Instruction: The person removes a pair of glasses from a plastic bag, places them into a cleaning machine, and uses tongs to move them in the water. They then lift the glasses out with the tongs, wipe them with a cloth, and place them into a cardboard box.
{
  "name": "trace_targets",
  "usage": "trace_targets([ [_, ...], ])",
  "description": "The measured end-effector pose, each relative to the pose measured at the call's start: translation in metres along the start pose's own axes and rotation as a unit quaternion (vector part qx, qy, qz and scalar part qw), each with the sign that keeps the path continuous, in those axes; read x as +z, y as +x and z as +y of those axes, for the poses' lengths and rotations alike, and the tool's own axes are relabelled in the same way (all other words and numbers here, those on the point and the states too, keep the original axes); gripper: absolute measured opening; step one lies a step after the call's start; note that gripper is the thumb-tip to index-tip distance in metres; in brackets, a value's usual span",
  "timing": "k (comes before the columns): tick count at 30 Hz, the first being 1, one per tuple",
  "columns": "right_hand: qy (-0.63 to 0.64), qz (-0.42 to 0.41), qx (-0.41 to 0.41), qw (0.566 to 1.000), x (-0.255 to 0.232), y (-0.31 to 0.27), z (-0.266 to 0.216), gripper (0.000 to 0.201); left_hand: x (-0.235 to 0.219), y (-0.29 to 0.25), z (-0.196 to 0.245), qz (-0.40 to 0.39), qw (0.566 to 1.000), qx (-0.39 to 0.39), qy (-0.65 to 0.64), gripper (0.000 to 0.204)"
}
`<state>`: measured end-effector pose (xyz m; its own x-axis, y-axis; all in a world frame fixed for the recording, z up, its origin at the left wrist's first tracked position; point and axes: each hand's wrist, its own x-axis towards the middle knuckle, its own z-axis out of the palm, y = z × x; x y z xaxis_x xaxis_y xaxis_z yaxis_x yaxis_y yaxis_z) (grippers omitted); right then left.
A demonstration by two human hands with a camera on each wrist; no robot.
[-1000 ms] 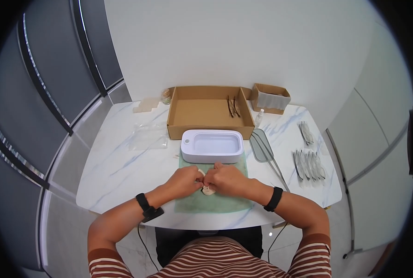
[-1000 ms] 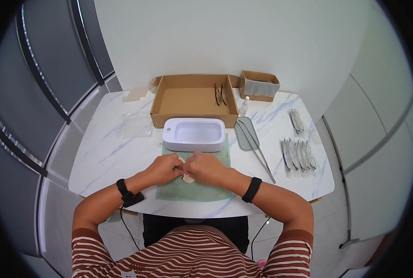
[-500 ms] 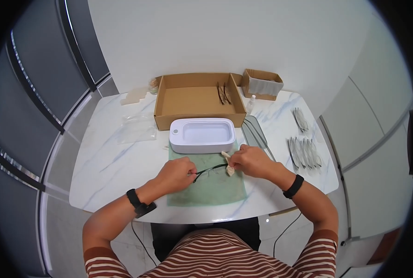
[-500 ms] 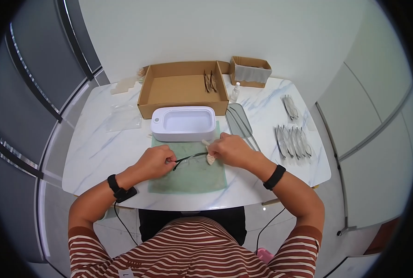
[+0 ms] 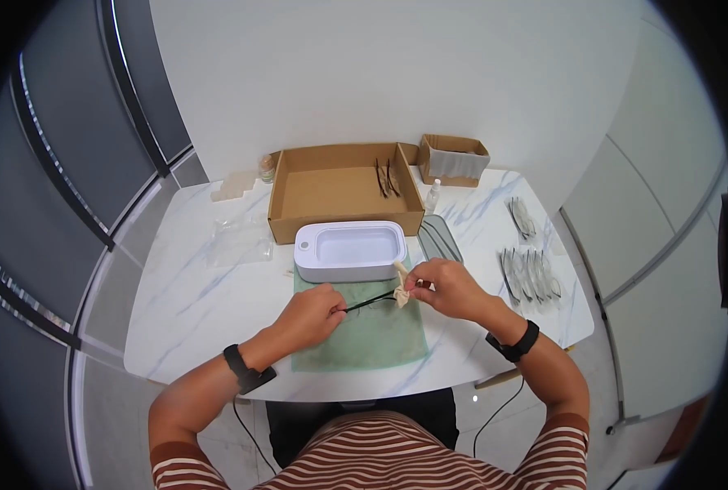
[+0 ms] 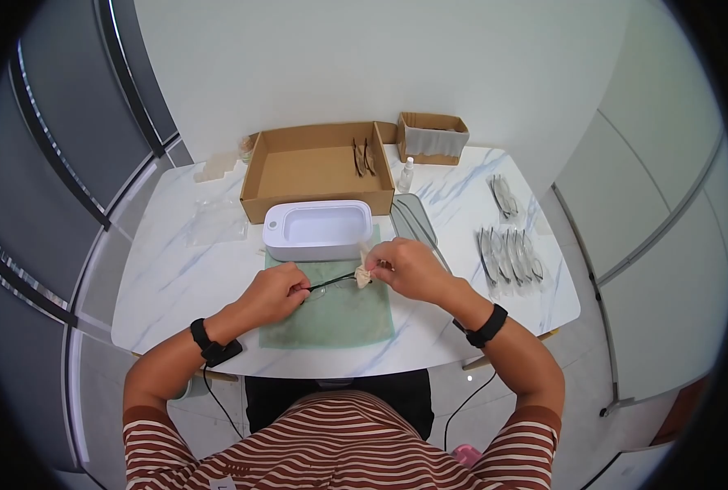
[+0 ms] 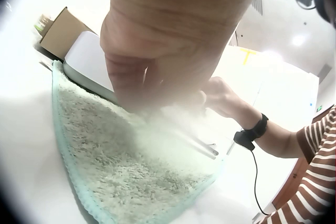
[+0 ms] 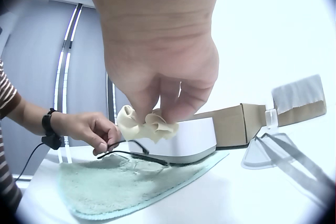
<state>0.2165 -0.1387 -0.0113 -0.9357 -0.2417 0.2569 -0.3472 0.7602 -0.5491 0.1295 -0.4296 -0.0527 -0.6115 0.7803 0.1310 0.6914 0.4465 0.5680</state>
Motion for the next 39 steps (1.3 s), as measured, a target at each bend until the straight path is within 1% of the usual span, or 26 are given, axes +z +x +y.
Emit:
trace_targets([
  [5, 0.054, -0.019, 0.014, 0.998, 0.019, 0.007, 0.007, 0.009, -0.010, -0.009, 0.003, 0.044, 0.998, 0.027, -0.040, 0.011],
  [7, 0.156, -0.018, 0.058, 0.986, 0.019, 0.008, 0.011, 0.008, -0.014, -0.012, 0.003, 0.039, 0.997, 0.021, -0.056, 0.011],
  [8, 0.156, -0.020, 0.056, 0.986, 0.016, 0.008, 0.013, 0.008, -0.016, -0.013, 0.002, 0.042, 0.997, 0.019, -0.056, 0.011],
  [10, 0.292, 0.036, 0.178, 0.939, 0.008, 0.007, 0.020, 0.009, -0.020, -0.017, -0.002, 0.040, 0.997, 0.023, -0.063, 0.011],
  [11, 0.349, 0.057, 0.214, 0.911, 0.002, 0.006, 0.022, 0.011, -0.021, -0.019, -0.003, 0.042, 0.997, 0.022, -0.064, 0.011],
  [12, 0.348, 0.056, 0.213, 0.911, 0.001, 0.004, 0.025, 0.011, -0.023, -0.020, -0.003, 0.049, 0.996, 0.031, -0.072, 0.011],
  [14, 0.295, 0.094, 0.173, 0.935, 0.003, -0.002, 0.026, 0.011, -0.027, -0.021, -0.001, 0.055, 0.994, 0.042, -0.081, 0.010],
  [15, 0.249, 0.091, 0.129, 0.956, 0.005, -0.005, 0.023, 0.011, -0.029, -0.022, 0.002, 0.058, 0.994, 0.045, -0.087, 0.010],
  [16, 0.247, 0.094, 0.130, 0.956, 0.005, -0.008, 0.018, 0.011, -0.030, -0.021, 0.005, 0.060, 0.993, 0.048, -0.093, 0.010],
  [18, 0.179, 0.024, 0.118, 0.976, 0.002, -0.009, -0.014, 0.011, -0.032, -0.019, 0.011, 0.060, 0.993, 0.055, -0.089, 0.011],
  [19, 0.151, 0.022, 0.090, 0.984, 0.006, -0.010, -0.019, 0.012, -0.033, -0.018, 0.013, 0.064, 0.993, 0.058, -0.083, 0.011],
  [20, 0.150, 0.022, 0.090, 0.984, 0.007, -0.010, -0.023, 0.012, -0.034, -0.018, 0.016, 0.065, 0.993, 0.060, -0.083, 0.011],
  [21, 0.107, 0.026, 0.042, 0.993, 0.008, -0.010, -0.027, 0.012, -0.035, -0.017, 0.019, 0.070, 0.992, 0.068, -0.082, 0.012],
  [22, 0.063, 0.028, -0.007, 0.998, 0.009, -0.009, -0.030, 0.013, -0.036, -0.016, 0.022, 0.075, 0.991, 0.076, -0.082, 0.012],
  [24, 0.054, 0.030, -0.016, 0.998, 0.017, -0.009, -0.023, 0.012, -0.035, -0.016, 0.025, 0.081, 0.990, 0.082, -0.083, 0.011],
  [26, -0.017, -0.019, -0.083, 0.996, 0.022, -0.008, -0.018, 0.011, -0.036, -0.015, 0.031, 0.087, 0.989, 0.090, -0.083, 0.011],
  [28, -0.011, -0.036, -0.077, 0.996, 0.023, -0.011, -0.023, 0.013, -0.037, -0.015, 0.036, 0.096, 0.987, 0.052, -0.119, 0.010],
  [29, -0.004, -0.054, -0.068, 0.996, 0.023, -0.011, -0.026, 0.015, -0.036, -0.016, 0.035, 0.097, 0.987, 0.052, -0.118, 0.010],
  [30, -0.004, -0.054, -0.069, 0.996, 0.024, -0.011, -0.026, 0.015, -0.033, -0.015, 0.032, 0.098, 0.982, 0.026, -0.158, 0.011],
  [31, -0.003, -0.034, -0.072, 0.997, 0.024, -0.011, -0.026, 0.015, -0.032, -0.015, 0.030, 0.097, 0.975, 0.002, -0.198, 0.012],
  [32, -0.001, -0.014, -0.074, 0.997, 0.024, -0.011, -0.027, 0.014, -0.033, -0.015, 0.030, 0.096, 0.975, 0.002, -0.198, 0.012],
  [33, -0.001, -0.013, -0.073, 0.997, 0.024, -0.011, -0.026, 0.014, -0.033, -0.014, 0.030, 0.093, 0.972, -0.012, -0.217, 0.013],
  [35, 0.059, 0.059, -0.022, 0.996, 0.021, -0.012, -0.027, 0.013, -0.034, -0.013, 0.030, 0.090, 0.967, -0.026, -0.237, 0.015],
  [36, 0.059, 0.059, -0.022, 0.996, 0.018, -0.012, -0.029, 0.013, -0.034, -0.013, 0.031, 0.083, 0.965, -0.025, -0.246, 0.014],
  [38, 0.086, 0.084, 0.029, 0.992, 0.014, -0.014, -0.032, 0.013, -0.036, -0.014, 0.033, 0.077, 0.964, -0.025, -0.255, 0.013],
  [39, 0.086, 0.084, 0.030, 0.992, 0.014, -0.014, -0.030, 0.013, -0.038, -0.013, 0.036, 0.065, 0.965, -0.016, -0.252, 0.013],
])
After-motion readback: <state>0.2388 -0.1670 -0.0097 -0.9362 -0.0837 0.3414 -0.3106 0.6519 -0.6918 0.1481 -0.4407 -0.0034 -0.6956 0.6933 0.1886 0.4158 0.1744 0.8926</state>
